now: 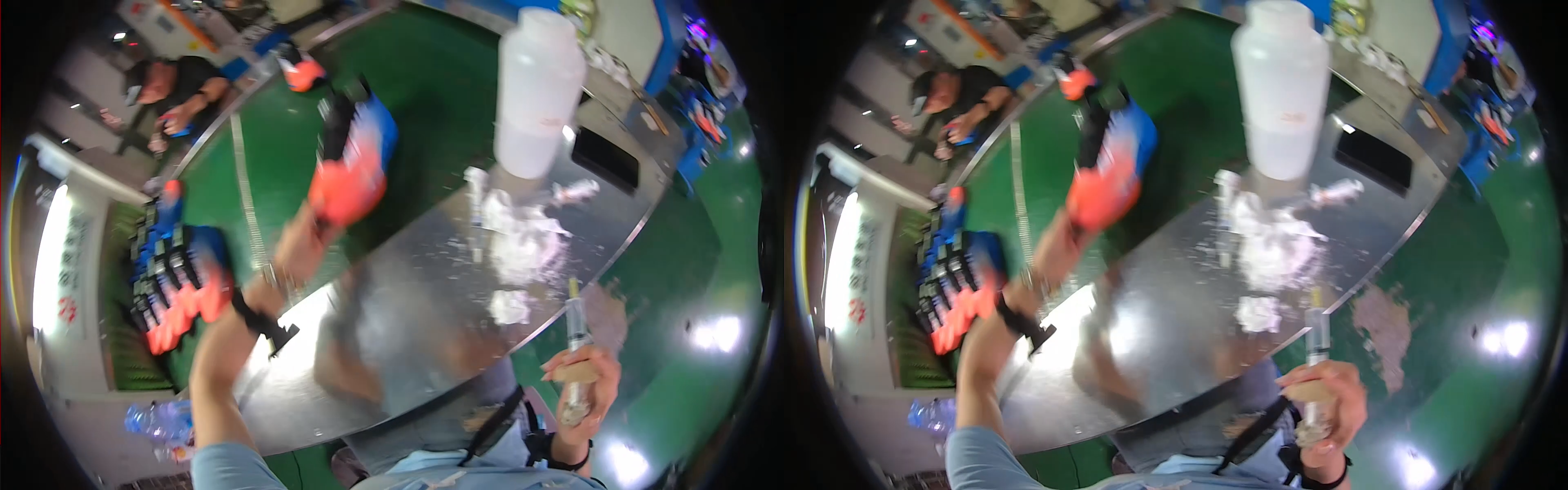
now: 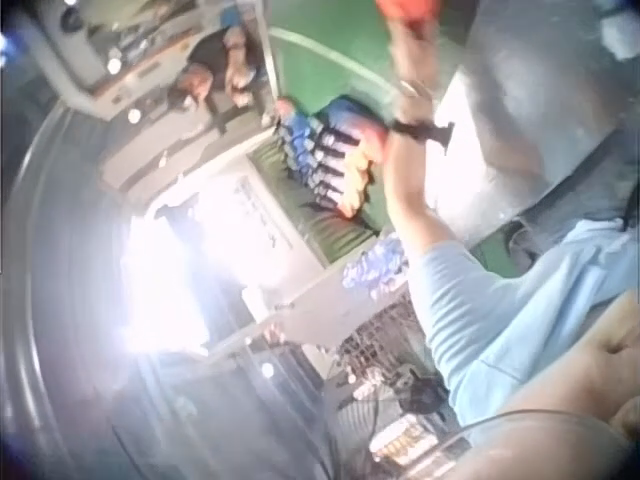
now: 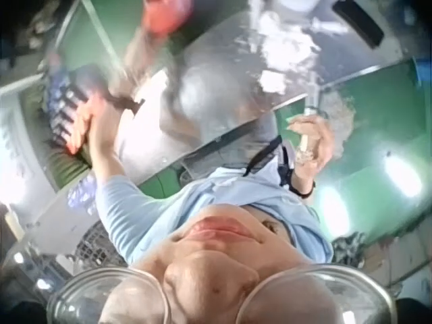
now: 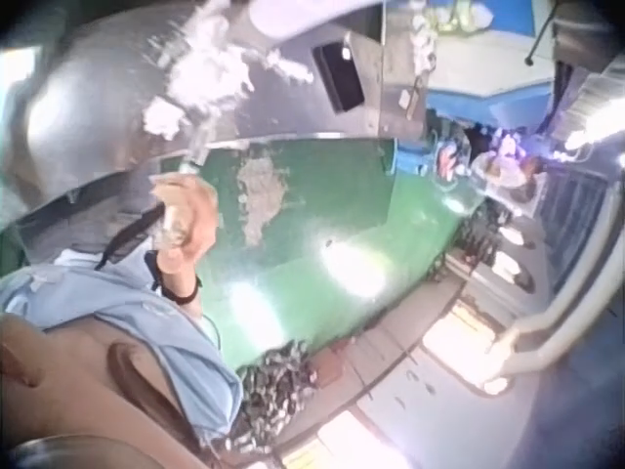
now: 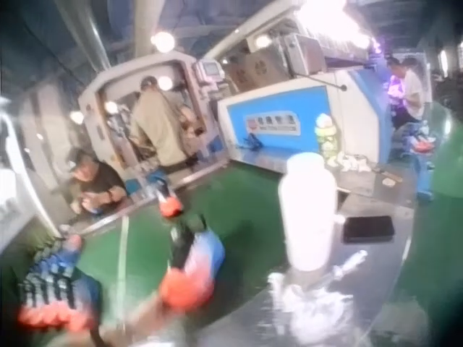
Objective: Applying adhesive to shoe components using a syringe and finishing the bond with a sponge.
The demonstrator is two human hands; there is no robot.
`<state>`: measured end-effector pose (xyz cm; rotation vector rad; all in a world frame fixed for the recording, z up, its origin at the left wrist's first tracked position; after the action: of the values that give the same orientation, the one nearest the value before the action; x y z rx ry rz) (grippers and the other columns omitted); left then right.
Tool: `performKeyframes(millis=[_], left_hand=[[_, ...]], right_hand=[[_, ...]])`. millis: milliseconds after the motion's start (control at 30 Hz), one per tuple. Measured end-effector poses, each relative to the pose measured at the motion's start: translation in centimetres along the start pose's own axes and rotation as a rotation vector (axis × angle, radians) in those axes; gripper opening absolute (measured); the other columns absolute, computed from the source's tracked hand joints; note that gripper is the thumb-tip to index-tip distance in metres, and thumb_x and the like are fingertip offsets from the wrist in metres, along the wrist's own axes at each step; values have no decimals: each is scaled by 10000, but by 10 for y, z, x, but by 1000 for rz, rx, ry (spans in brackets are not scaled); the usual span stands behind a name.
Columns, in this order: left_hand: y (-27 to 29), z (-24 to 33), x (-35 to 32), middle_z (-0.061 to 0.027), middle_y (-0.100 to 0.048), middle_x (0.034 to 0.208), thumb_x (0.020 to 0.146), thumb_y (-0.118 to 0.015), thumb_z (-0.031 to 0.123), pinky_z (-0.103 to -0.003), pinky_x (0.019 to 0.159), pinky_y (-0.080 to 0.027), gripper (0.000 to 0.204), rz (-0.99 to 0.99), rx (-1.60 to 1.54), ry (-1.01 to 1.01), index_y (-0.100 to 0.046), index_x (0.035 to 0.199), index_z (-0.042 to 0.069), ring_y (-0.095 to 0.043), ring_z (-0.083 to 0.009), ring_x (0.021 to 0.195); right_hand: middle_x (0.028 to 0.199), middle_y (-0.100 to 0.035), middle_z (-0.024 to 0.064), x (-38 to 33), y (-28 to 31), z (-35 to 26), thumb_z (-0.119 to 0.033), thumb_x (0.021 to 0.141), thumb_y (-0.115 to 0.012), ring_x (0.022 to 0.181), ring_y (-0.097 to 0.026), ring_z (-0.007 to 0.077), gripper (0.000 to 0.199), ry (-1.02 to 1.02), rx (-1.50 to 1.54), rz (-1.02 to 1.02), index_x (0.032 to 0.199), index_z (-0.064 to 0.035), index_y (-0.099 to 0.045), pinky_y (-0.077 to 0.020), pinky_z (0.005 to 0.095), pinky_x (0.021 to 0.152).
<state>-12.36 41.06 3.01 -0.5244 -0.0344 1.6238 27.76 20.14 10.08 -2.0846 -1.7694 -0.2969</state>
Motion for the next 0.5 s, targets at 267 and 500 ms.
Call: performKeyframes(millis=[267,500], left_hand=[[91,-94,-430,-95,-578,1181,896,-581,177,-397,933,-465,431,343,-278,208,-450,1258,-15,-566,-214,1083],[99,-106,-528,-93,-577,1161,861,-593,100,-385,928,-472,429,700,-89,14,-460,1247,-33,-587,-194,1011]], right_hand=[[1004,-505,132,8,-8,39,-588,879,-401,817,-536,221,724,9,104,333,1276,17,-417,-434,336,710],[951,-555,95,-5,-30,57,-395,968,-305,777,-546,185,530,-65,85,323,1261,14,-468,-446,296,721]])
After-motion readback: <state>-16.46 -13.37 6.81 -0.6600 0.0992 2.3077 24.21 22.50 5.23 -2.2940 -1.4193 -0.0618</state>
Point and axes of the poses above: each hand's wrist, its own x-axis towards the middle knuckle, its own y-axis out of the back of the hand, z = x × y, the point moved 7 cm from there along x, towards the middle knuckle
